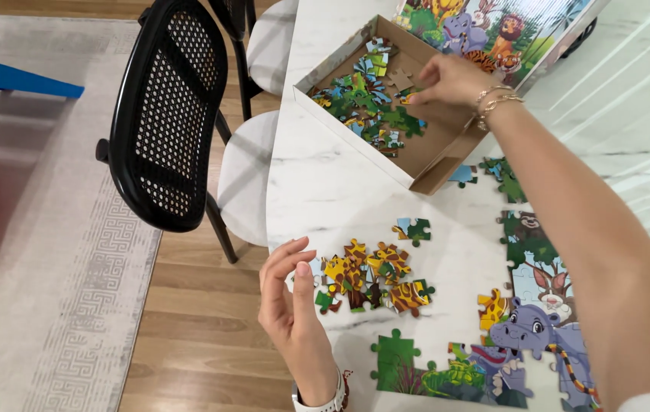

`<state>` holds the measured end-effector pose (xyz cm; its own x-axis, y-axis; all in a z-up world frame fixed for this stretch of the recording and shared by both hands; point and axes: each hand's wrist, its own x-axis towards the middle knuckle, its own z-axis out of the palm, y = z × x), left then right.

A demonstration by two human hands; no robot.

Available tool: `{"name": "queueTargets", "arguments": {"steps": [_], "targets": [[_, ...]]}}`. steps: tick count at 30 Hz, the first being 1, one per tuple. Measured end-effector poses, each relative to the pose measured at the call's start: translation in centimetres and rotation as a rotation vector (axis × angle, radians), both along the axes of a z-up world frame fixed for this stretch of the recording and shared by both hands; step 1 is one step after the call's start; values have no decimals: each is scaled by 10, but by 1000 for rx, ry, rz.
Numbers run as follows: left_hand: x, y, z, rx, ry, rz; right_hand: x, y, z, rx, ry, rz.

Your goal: Assembling a jungle-themed jigsaw puzzle on a table.

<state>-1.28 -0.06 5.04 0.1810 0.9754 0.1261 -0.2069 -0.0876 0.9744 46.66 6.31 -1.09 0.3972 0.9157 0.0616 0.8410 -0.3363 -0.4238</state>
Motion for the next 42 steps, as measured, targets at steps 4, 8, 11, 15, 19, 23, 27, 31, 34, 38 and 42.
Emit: {"name": "queueTargets", "arguments": {"steps": [4,8,11,15,19,23,27,31,34,38,42], "targets": [[0,0,-1,-14,-12,-1,-8,13,3,-236,190,-215],[1,1,3,-35,-4,-1,4,20,-3,-305,285,-240],[1,0,2,-50,0,-5,3,13,4,-293,392,-260],[0,2,-2,-21,7,-18,-27,-13,45,-156,569,-201],[-3,2,-9,32,-30,-15,-99,-54,88,51,513,-17],[-2,2,-5,29,-11,-23,-181,-101,95,29,632,123],[-1,1,-5,30,-33,-29,-224,-131,67,-67,709,192],[-1,1,-2,39,-21,-24,-241,-137,61,-265,726,158],[-2,1,-4,2,-33,-20,-242,-135,65,-280,633,167],[-2,2,-7,26,-46,-38,-223,-125,84,-26,520,175],[-2,1,-5,14,-56,-38,-174,-95,99,137,318,35]]}}
